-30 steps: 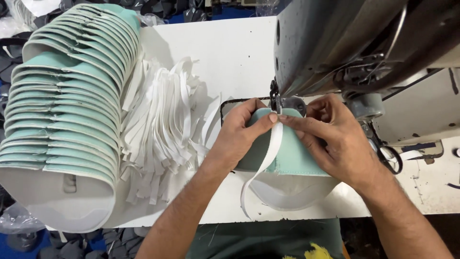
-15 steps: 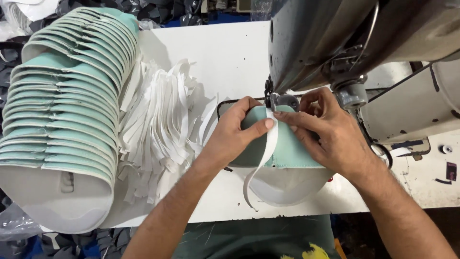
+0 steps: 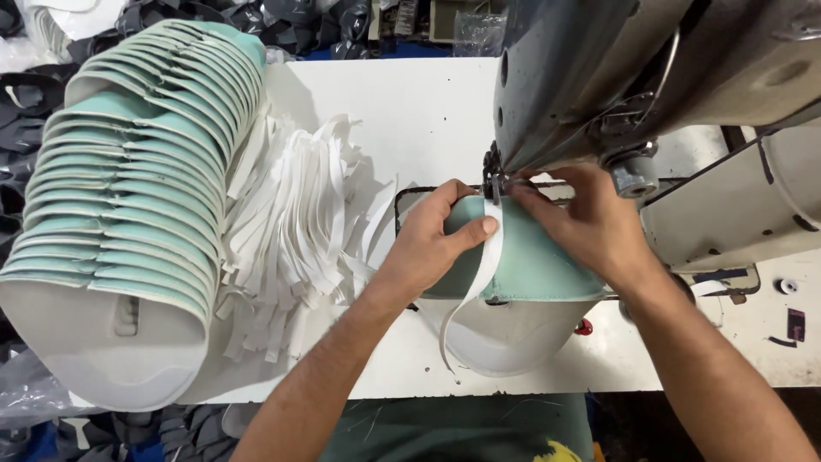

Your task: The person sews white straps onto light blue slide sandals using a sewing machine. They repeatedly pick up a sandal, align the strap, sew it in place, and then use scissors to cut the excess strap material.

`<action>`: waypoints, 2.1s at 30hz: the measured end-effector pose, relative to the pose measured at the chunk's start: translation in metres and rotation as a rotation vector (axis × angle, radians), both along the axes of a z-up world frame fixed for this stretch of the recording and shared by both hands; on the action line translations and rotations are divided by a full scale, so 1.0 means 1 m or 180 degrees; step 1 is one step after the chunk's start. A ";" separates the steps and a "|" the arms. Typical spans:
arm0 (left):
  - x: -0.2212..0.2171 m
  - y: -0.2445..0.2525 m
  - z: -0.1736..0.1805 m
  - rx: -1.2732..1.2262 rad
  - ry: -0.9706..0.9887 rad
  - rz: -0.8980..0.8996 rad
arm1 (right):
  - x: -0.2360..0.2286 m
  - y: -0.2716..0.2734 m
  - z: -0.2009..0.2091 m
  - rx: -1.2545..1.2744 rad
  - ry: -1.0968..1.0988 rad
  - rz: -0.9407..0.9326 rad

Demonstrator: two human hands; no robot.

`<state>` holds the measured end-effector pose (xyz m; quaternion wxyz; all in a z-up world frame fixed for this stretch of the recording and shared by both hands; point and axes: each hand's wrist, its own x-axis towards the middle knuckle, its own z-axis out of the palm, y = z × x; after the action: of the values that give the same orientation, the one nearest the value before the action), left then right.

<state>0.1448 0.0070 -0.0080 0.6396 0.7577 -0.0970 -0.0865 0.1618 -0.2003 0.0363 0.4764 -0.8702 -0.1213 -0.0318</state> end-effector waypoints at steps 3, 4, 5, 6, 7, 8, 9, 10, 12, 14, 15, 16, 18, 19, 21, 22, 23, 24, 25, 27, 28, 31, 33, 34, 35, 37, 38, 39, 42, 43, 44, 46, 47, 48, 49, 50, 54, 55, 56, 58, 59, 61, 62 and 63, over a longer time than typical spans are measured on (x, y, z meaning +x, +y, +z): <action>0.000 0.000 0.001 -0.0124 0.0059 -0.0002 | 0.014 -0.001 -0.015 0.0142 0.0821 -0.0190; 0.000 -0.001 -0.001 -0.0197 0.0142 0.0004 | 0.018 -0.006 -0.024 0.0302 0.0664 0.0078; 0.000 -0.002 -0.003 -0.0271 0.0224 0.0011 | 0.023 -0.011 -0.033 0.0464 0.0506 0.0344; 0.000 -0.002 -0.005 -0.0257 0.0227 0.0002 | 0.034 -0.020 -0.050 0.0479 0.0508 0.0335; 0.001 -0.003 -0.006 -0.0324 0.0254 -0.0002 | 0.045 -0.029 -0.066 0.0501 0.0237 0.0615; 0.003 -0.004 -0.006 -0.0390 0.0273 -0.0004 | 0.058 -0.038 -0.082 0.0519 -0.0040 0.0899; 0.002 -0.005 -0.005 -0.0375 0.0267 -0.0010 | 0.069 -0.041 -0.088 0.0532 -0.0049 0.0893; 0.000 -0.006 -0.004 -0.0377 0.0268 0.0020 | 0.078 -0.043 -0.095 -0.0365 -0.0154 0.0883; -0.002 -0.006 -0.003 -0.0367 0.0285 0.0056 | 0.089 -0.045 -0.103 -0.1251 -0.0244 0.0871; -0.003 -0.007 -0.002 -0.0332 0.0326 0.0098 | 0.092 -0.046 -0.101 -0.1054 -0.1027 0.1110; -0.002 -0.007 -0.003 -0.0331 0.0331 0.0100 | 0.091 -0.043 -0.096 -0.1052 -0.1022 0.1111; -0.002 -0.008 -0.003 -0.0330 0.0337 0.0108 | 0.089 -0.041 -0.090 -0.1482 -0.0794 0.1045; -0.001 -0.008 -0.007 -0.0334 0.0329 0.0120 | 0.090 -0.041 -0.093 -0.1915 -0.0577 0.0972; 0.000 -0.008 -0.011 -0.0399 0.0319 0.0122 | 0.092 -0.044 -0.103 -0.1378 -0.0898 0.1130; 0.002 -0.010 -0.012 -0.0475 0.0300 0.0119 | 0.093 -0.045 -0.107 -0.0848 -0.1219 0.1278; 0.003 -0.010 -0.009 -0.0502 0.0330 0.0134 | 0.090 -0.040 -0.102 -0.0837 -0.1189 0.1233; 0.004 -0.010 -0.006 -0.0529 0.0360 0.0148 | 0.088 -0.036 -0.097 -0.0826 -0.1159 0.1189; 0.003 -0.010 -0.006 -0.0533 0.0368 0.0156 | 0.088 -0.035 -0.101 -0.0826 -0.1151 0.1197; 0.002 -0.009 -0.005 -0.0481 0.0428 0.0182 | 0.087 -0.035 -0.104 -0.0994 -0.0899 0.0965; 0.004 -0.009 0.000 -0.0426 0.0451 0.0200 | 0.082 -0.037 -0.098 -0.1162 -0.0683 0.0718; 0.004 -0.009 0.002 -0.0390 0.0488 0.0205 | 0.073 -0.040 -0.092 -0.1166 -0.0811 0.0639; 0.004 -0.009 0.000 -0.0331 0.0492 0.0189 | 0.017 -0.057 -0.044 -0.1471 -0.1548 -0.0181; 0.008 -0.009 -0.002 -0.0309 0.0439 0.0197 | -0.008 -0.096 -0.030 -0.1743 -0.2183 -0.0900; 0.008 -0.008 -0.003 -0.0298 0.0385 0.0198 | -0.021 -0.118 -0.044 -0.1719 -0.2137 -0.0818; 0.008 -0.008 -0.004 -0.0287 0.0331 0.0199 | -0.039 -0.128 -0.063 -0.1695 -0.2091 -0.0736; 0.006 -0.007 -0.006 -0.0342 0.0376 0.0194 | -0.045 -0.181 -0.092 -0.1636 -0.2000 -0.0605; 0.009 -0.008 -0.005 -0.0411 0.0378 0.0170 | -0.050 -0.207 -0.106 -0.1611 -0.1987 -0.0560; 0.009 -0.007 -0.002 -0.0404 0.0352 0.0158 | -0.045 -0.228 -0.122 -0.1587 -0.1975 -0.0514; 0.006 -0.007 0.003 -0.0381 0.0375 0.0120 | -0.040 -0.278 -0.163 -0.1547 -0.1887 -0.0337; 0.005 -0.007 0.005 -0.0342 0.0335 0.0110 | -0.037 -0.285 -0.173 -0.1538 -0.1858 -0.0275; 0.002 -0.008 0.006 -0.0298 0.0314 0.0098 | -0.038 -0.292 -0.184 -0.1525 -0.1808 -0.0213; -0.002 -0.008 -0.002 -0.0360 0.0316 0.0089 | -0.042 -0.281 -0.177 -0.1503 -0.1737 -0.0103; -0.001 -0.008 -0.005 -0.0417 0.0303 0.0087 | -0.043 -0.275 -0.173 -0.1494 -0.1716 -0.0054; 0.001 -0.009 -0.004 -0.0432 0.0303 0.0102 | -0.043 -0.242 -0.133 -0.1483 -0.1684 0.0029; 0.002 -0.010 -0.003 -0.0532 0.0410 0.0124 | -0.050 -0.210 -0.093 -0.1473 -0.1652 0.0111; 0.002 -0.009 -0.003 -0.0624 0.0533 0.0148 | -0.067 -0.178 -0.055 -0.1454 -0.1604 0.0194; -0.002 -0.006 -0.001 -0.0574 0.0501 0.0149 | -0.068 -0.039 0.011 -0.1385 -0.1529 0.0388; -0.004 -0.003 0.002 -0.0456 0.0396 0.0108 | -0.065 -0.032 0.005 -0.1645 -0.1548 0.0574; -0.005 0.000 0.004 -0.0342 0.0291 0.0074 | -0.061 -0.026 0.000 -0.1907 -0.1569 0.0769; -0.005 0.001 0.014 -0.0299 0.0342 0.0045 | -0.060 -0.026 0.001 -0.1966 -0.1305 0.0753; -0.007 0.001 0.019 -0.0257 0.0402 0.0006 | -0.060 -0.027 0.000 -0.2027 -0.1030 0.0727; -0.011 0.004 0.012 -0.0226 0.0408 0.0028 | -0.064 -0.023 0.010 -0.2068 -0.1075 0.0753; -0.006 0.000 0.011 -0.0199 0.0365 -0.0008 | -0.064 -0.025 0.017 -0.2132 -0.1149 0.0711; -0.005 0.001 0.006 -0.0210 0.0330 -0.0094 | -0.067 -0.034 0.019 -0.2167 -0.1155 0.0621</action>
<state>0.1395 0.0085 -0.0017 0.6670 0.7291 -0.0778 -0.1319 0.0947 -0.2342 0.0551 0.1323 -0.9430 -0.2892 -0.0976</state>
